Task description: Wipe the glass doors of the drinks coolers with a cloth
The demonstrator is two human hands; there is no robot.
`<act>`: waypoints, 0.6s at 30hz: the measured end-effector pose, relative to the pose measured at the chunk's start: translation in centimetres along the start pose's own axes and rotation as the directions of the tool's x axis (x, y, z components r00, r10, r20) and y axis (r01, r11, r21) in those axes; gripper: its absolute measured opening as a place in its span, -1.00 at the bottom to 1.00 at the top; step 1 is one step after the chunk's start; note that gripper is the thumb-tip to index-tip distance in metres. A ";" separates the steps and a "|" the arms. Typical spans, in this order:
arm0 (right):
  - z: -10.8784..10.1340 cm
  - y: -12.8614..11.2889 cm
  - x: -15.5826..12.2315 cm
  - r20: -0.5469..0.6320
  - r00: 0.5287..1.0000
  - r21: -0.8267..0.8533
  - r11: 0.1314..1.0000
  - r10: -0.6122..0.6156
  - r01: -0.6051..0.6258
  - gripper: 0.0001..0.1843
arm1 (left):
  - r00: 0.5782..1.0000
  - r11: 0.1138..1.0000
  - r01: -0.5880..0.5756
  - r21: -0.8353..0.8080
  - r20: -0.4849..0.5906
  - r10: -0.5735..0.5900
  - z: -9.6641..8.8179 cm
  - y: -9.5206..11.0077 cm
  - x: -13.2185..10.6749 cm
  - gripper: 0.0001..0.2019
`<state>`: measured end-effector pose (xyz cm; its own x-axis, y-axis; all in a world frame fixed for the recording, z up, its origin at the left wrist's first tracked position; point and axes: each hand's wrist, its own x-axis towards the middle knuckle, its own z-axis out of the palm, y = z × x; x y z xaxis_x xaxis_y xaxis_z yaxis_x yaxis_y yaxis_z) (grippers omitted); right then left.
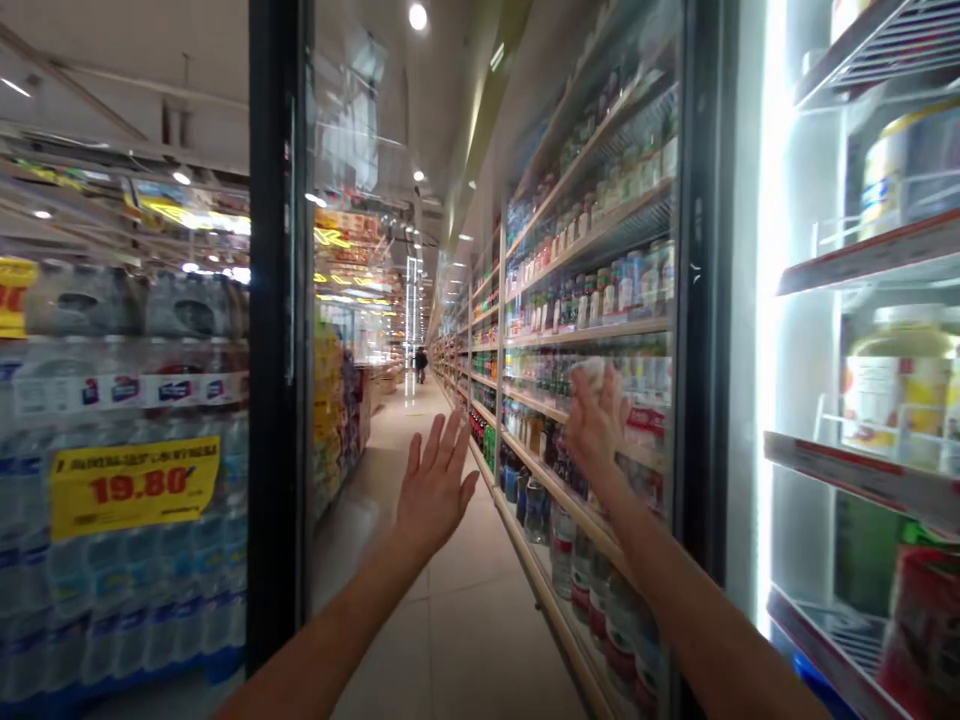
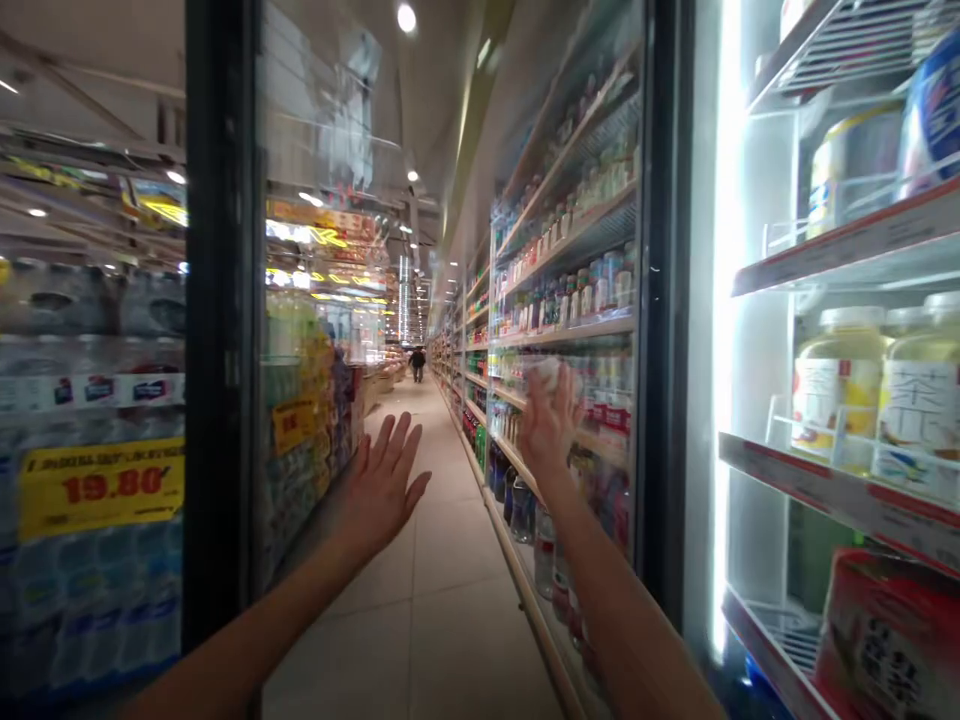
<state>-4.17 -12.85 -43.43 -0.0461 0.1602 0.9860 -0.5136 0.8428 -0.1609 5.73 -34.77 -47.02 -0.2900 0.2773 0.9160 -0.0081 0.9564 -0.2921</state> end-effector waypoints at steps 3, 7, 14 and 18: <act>-0.7 -1.3 -2.2 0.195 0.877 0.097 0.898 -0.440 0.429 -0.53 | 1.000 1.000 -0.017 -0.006 -0.011 0.017 0.0 -0.3 -0.4 -0.47; -0.5 -0.2 -0.2 0.120 0.957 0.058 0.964 -0.263 0.258 -0.52 | 0.998 0.998 -0.065 -0.012 0.006 0.065 -0.1 -1.0 -1.0 -0.47; 0.2 -4.7 -0.3 0.200 0.921 0.068 0.943 -0.333 0.326 -0.47 | 0.995 0.995 -0.103 -0.019 0.013 0.103 -1.0 -2.3 -1.9 -0.47; -0.2 -6.3 -3.4 0.278 0.690 0.190 0.742 -0.669 0.643 -0.47 | 0.994 0.994 -0.109 -0.007 0.001 0.109 -1.5 -3.7 -3.1 -0.50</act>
<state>-0.56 -18.59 -45.81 0.0733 -0.5959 0.7997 -0.5736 0.6307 0.5226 8.06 -39.05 -48.43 -0.2903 0.3798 0.8783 0.0298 0.9210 -0.3884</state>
